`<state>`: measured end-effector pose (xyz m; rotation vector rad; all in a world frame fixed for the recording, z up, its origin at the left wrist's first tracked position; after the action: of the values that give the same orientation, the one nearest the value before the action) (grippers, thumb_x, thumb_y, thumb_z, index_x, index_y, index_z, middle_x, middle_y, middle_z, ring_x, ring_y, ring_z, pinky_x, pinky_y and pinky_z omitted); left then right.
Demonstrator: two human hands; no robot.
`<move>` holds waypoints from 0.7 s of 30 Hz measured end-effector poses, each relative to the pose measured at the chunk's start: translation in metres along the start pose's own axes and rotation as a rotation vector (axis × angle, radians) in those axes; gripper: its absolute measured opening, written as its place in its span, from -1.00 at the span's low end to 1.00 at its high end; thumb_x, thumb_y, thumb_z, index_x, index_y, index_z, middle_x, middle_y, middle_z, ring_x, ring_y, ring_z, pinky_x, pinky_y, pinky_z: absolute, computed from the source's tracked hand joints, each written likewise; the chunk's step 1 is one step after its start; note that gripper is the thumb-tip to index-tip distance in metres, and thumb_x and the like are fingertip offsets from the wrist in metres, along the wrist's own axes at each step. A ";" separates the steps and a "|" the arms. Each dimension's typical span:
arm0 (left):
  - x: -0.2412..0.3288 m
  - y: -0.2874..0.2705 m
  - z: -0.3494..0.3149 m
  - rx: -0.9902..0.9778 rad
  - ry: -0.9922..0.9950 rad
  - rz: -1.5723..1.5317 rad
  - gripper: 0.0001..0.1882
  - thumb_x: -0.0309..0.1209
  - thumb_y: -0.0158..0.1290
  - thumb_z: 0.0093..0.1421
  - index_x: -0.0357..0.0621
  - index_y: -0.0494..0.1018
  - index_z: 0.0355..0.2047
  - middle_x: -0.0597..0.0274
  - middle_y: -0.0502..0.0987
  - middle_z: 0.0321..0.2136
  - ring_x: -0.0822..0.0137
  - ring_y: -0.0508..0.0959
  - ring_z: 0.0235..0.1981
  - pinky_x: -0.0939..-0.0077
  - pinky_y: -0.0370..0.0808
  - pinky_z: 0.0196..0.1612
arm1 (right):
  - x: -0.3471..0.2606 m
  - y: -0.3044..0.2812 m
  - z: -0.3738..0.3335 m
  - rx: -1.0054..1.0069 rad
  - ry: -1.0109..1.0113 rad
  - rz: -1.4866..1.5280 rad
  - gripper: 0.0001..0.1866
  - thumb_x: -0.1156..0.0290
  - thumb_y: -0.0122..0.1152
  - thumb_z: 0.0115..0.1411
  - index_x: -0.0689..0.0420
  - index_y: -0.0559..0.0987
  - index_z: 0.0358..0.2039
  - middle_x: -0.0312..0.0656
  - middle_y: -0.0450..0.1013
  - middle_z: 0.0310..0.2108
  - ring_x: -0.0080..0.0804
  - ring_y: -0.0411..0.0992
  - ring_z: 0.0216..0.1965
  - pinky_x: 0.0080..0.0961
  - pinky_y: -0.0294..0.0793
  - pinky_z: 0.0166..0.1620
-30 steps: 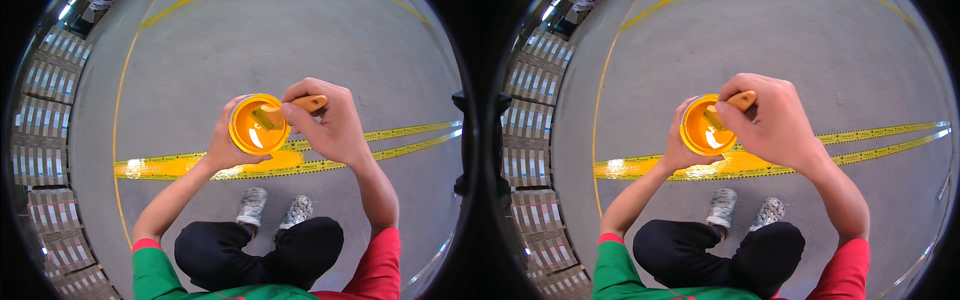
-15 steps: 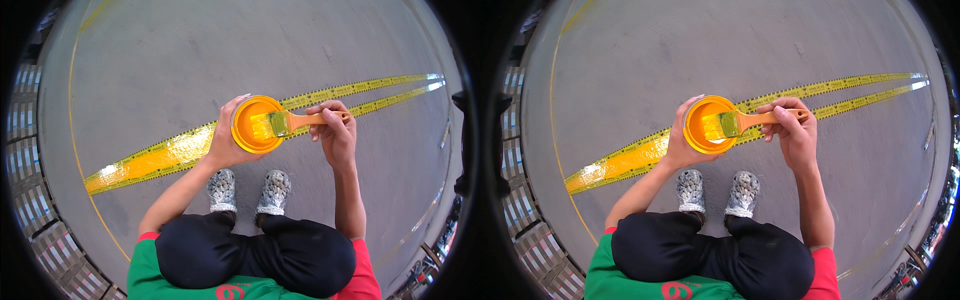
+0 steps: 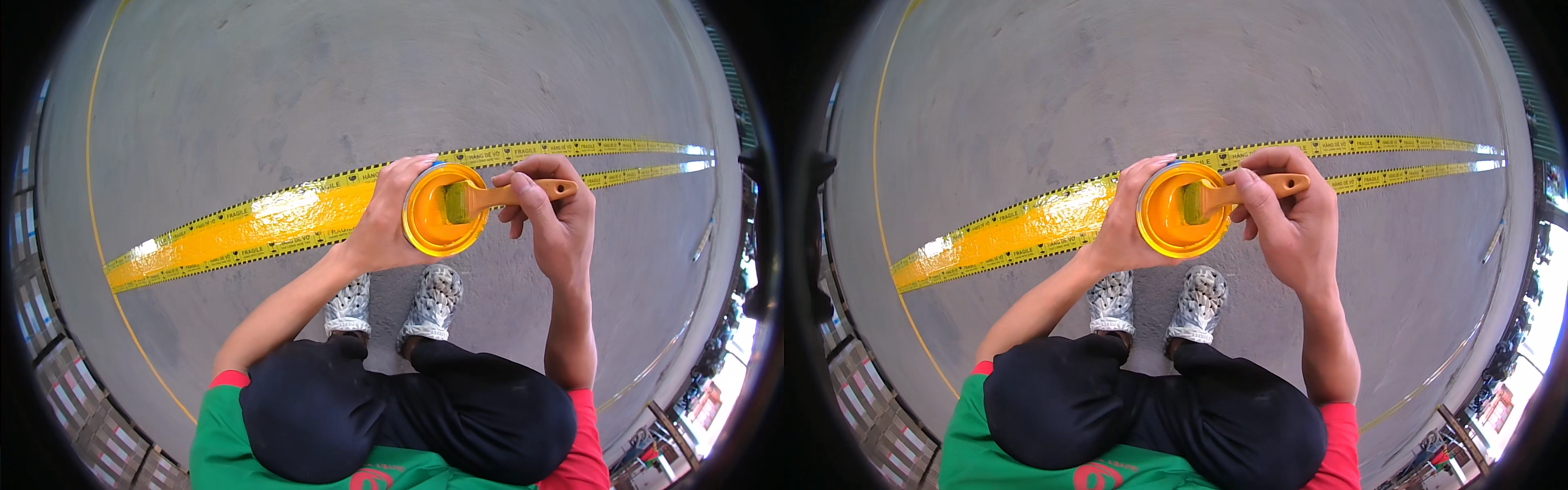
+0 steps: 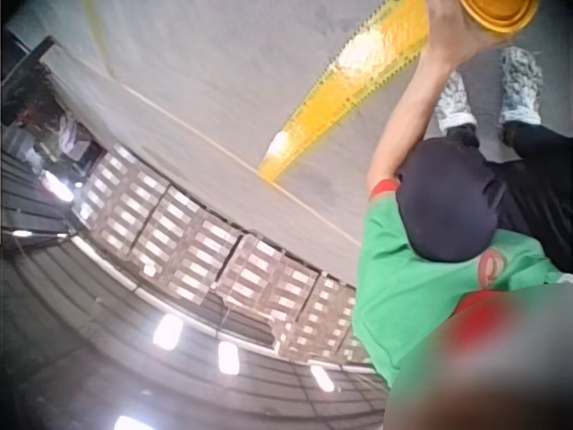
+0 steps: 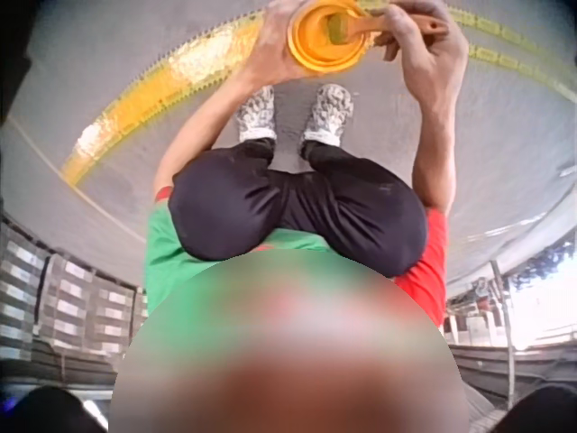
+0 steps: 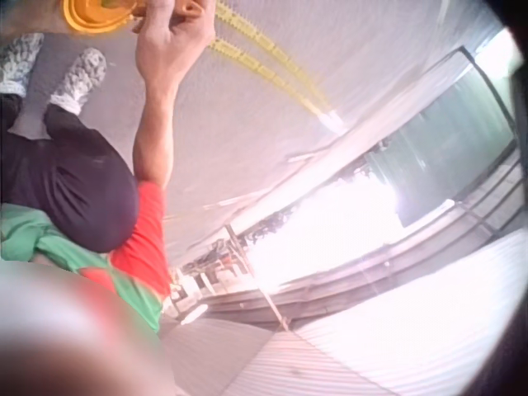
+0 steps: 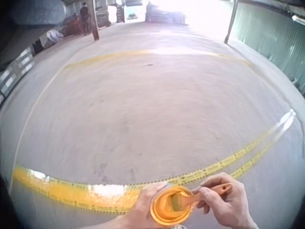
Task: The person paints a yellow line on a concrete floor using a paintbrush and a small paint can. They repeatedly dip the brush into the can and apply paint along a taped guide to create a continuous line.
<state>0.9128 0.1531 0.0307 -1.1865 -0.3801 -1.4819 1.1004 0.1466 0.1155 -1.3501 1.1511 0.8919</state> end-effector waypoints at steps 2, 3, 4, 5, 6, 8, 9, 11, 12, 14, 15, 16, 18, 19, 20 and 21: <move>0.001 -0.002 -0.001 0.002 0.000 -0.004 0.19 -0.22 0.59 -0.27 -0.16 0.14 0.32 -0.07 0.33 0.23 -0.07 0.35 0.28 0.06 0.29 0.34 | 0.001 0.003 0.001 -0.013 -0.005 -0.017 -0.80 0.37 0.17 0.37 0.25 0.55 -0.15 -0.08 0.63 -0.30 -0.59 0.55 -0.50 -0.71 0.54 -0.49; 0.001 -0.002 -0.001 0.004 -0.001 0.002 0.19 -0.22 0.59 -0.27 -0.16 0.14 0.32 -0.07 0.33 0.23 -0.08 0.35 0.28 0.06 0.29 0.34 | 0.002 0.005 0.001 -0.020 -0.001 -0.017 -0.80 0.37 0.18 0.37 0.25 0.55 -0.15 -0.08 0.63 -0.30 -0.59 0.55 -0.50 -0.70 0.54 -0.48; 0.001 -0.003 -0.001 0.004 -0.002 0.007 0.19 -0.22 0.59 -0.27 -0.17 0.14 0.32 -0.07 0.33 0.23 -0.08 0.35 0.28 0.06 0.29 0.34 | 0.003 0.006 0.000 -0.029 0.014 -0.017 -0.80 0.37 0.18 0.37 0.26 0.55 -0.15 -0.08 0.63 -0.29 -0.59 0.55 -0.49 -0.70 0.53 -0.48; 0.001 -0.004 -0.001 0.011 -0.005 0.011 0.19 -0.21 0.59 -0.27 -0.17 0.14 0.32 -0.07 0.33 0.23 -0.08 0.35 0.28 0.06 0.28 0.34 | 0.003 0.004 -0.002 -0.017 0.001 0.010 -0.80 0.38 0.18 0.37 0.26 0.55 -0.14 -0.08 0.62 -0.29 -0.59 0.55 -0.48 -0.70 0.53 -0.47; 0.001 -0.005 -0.001 0.017 -0.007 0.016 0.19 -0.20 0.59 -0.27 -0.17 0.14 0.32 -0.07 0.33 0.23 -0.08 0.34 0.28 0.06 0.28 0.34 | 0.002 0.002 -0.004 -0.006 -0.002 0.039 -0.80 0.39 0.19 0.37 0.27 0.55 -0.13 -0.09 0.62 -0.28 -0.59 0.54 -0.46 -0.70 0.52 -0.45; 0.000 -0.007 -0.002 0.022 -0.024 0.021 0.19 -0.20 0.59 -0.28 -0.17 0.14 0.32 -0.06 0.33 0.22 -0.07 0.35 0.28 0.07 0.29 0.34 | 0.000 -0.006 -0.012 0.012 -0.043 0.082 -0.80 0.40 0.19 0.37 0.28 0.55 -0.12 -0.06 0.61 -0.25 -0.55 0.55 -0.43 -0.68 0.53 -0.42; -0.002 -0.008 -0.002 0.024 -0.040 0.021 0.20 -0.20 0.59 -0.28 -0.18 0.14 0.32 -0.06 0.33 0.22 -0.06 0.35 0.28 0.08 0.29 0.34 | -0.002 -0.014 -0.016 0.017 -0.083 0.095 -0.80 0.40 0.19 0.37 0.28 0.55 -0.12 -0.03 0.62 -0.23 -0.52 0.57 -0.41 -0.65 0.55 -0.40; -0.005 -0.010 -0.002 0.033 -0.073 0.015 0.21 -0.21 0.59 -0.30 -0.19 0.14 0.33 -0.06 0.33 0.22 -0.05 0.35 0.28 0.10 0.31 0.33 | 0.000 -0.027 -0.026 0.020 -0.141 0.168 -0.79 0.40 0.19 0.37 0.28 0.56 -0.10 0.05 0.61 -0.18 -0.44 0.58 -0.37 -0.59 0.58 -0.37; -0.007 -0.011 -0.003 0.036 -0.094 0.010 0.21 -0.21 0.59 -0.30 -0.19 0.14 0.33 -0.05 0.33 0.22 -0.04 0.35 0.27 0.12 0.32 0.33 | 0.004 -0.031 -0.031 0.020 -0.156 0.231 -0.78 0.39 0.19 0.37 0.29 0.57 -0.10 0.09 0.61 -0.15 -0.40 0.59 -0.36 -0.56 0.59 -0.36; -0.009 -0.011 -0.002 0.050 -0.115 0.007 0.22 -0.22 0.60 -0.31 -0.20 0.14 0.33 -0.05 0.33 0.22 -0.02 0.36 0.27 0.14 0.33 0.32 | 0.016 -0.035 -0.038 -0.012 -0.187 0.331 -0.74 0.34 0.20 0.38 0.28 0.56 -0.08 0.21 0.58 -0.07 -0.29 0.62 -0.30 -0.46 0.62 -0.30; -0.010 -0.011 -0.002 0.058 -0.116 0.009 0.22 -0.23 0.60 -0.31 -0.20 0.14 0.33 -0.04 0.33 0.22 -0.02 0.36 0.27 0.15 0.34 0.31 | 0.025 -0.035 -0.041 -0.014 -0.179 0.354 -0.74 0.34 0.19 0.38 0.28 0.56 -0.07 0.22 0.57 -0.06 -0.28 0.62 -0.29 -0.45 0.63 -0.29; -0.011 -0.011 -0.001 0.066 -0.121 0.009 0.22 -0.23 0.60 -0.31 -0.20 0.14 0.33 -0.04 0.32 0.23 -0.01 0.36 0.27 0.16 0.35 0.31 | 0.031 -0.035 -0.043 -0.020 -0.191 0.394 -0.74 0.34 0.19 0.39 0.27 0.55 -0.07 0.24 0.56 -0.05 -0.27 0.62 -0.29 -0.43 0.63 -0.28; -0.012 -0.011 0.001 0.075 -0.129 0.015 0.23 -0.22 0.60 -0.31 -0.20 0.13 0.33 -0.03 0.32 0.23 0.00 0.36 0.27 0.16 0.35 0.31 | 0.042 -0.034 -0.047 -0.043 -0.199 0.486 -0.76 0.35 0.16 0.40 0.24 0.53 -0.06 0.27 0.54 0.00 -0.24 0.62 -0.25 -0.37 0.64 -0.23; -0.012 -0.012 0.002 0.076 -0.135 0.017 0.23 -0.22 0.60 -0.30 -0.20 0.13 0.33 -0.03 0.32 0.23 0.00 0.37 0.27 0.16 0.36 0.31 | 0.046 -0.033 -0.049 -0.044 -0.200 0.498 -0.77 0.34 0.16 0.40 0.23 0.53 -0.06 0.27 0.53 0.00 -0.23 0.62 -0.25 -0.37 0.64 -0.22; -0.012 -0.012 0.002 0.070 -0.126 0.026 0.23 -0.22 0.60 -0.30 -0.20 0.12 0.34 -0.03 0.32 0.24 0.00 0.37 0.27 0.17 0.36 0.31 | 0.049 -0.034 -0.050 -0.035 -0.206 0.524 -0.78 0.34 0.16 0.40 0.22 0.53 -0.07 0.27 0.53 0.00 -0.23 0.62 -0.24 -0.36 0.64 -0.21; -0.012 -0.013 0.003 0.064 -0.116 0.036 0.24 -0.21 0.60 -0.30 -0.20 0.11 0.34 -0.03 0.31 0.24 0.01 0.37 0.27 0.17 0.36 0.31 | 0.049 -0.035 -0.051 -0.032 -0.226 0.561 -0.78 0.34 0.15 0.40 0.22 0.53 -0.07 0.28 0.53 0.01 -0.23 0.62 -0.24 -0.36 0.64 -0.20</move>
<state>0.9010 0.1662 0.0272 -1.2247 -0.4790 -1.3640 1.1407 0.0870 0.0830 -0.9246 1.3625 1.4290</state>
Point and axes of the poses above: each hand's wrist, its own z-axis towards the middle knuckle, its own y-axis out of the palm, x = y × z, the point moved 7 cm from there along z, towards the middle knuckle
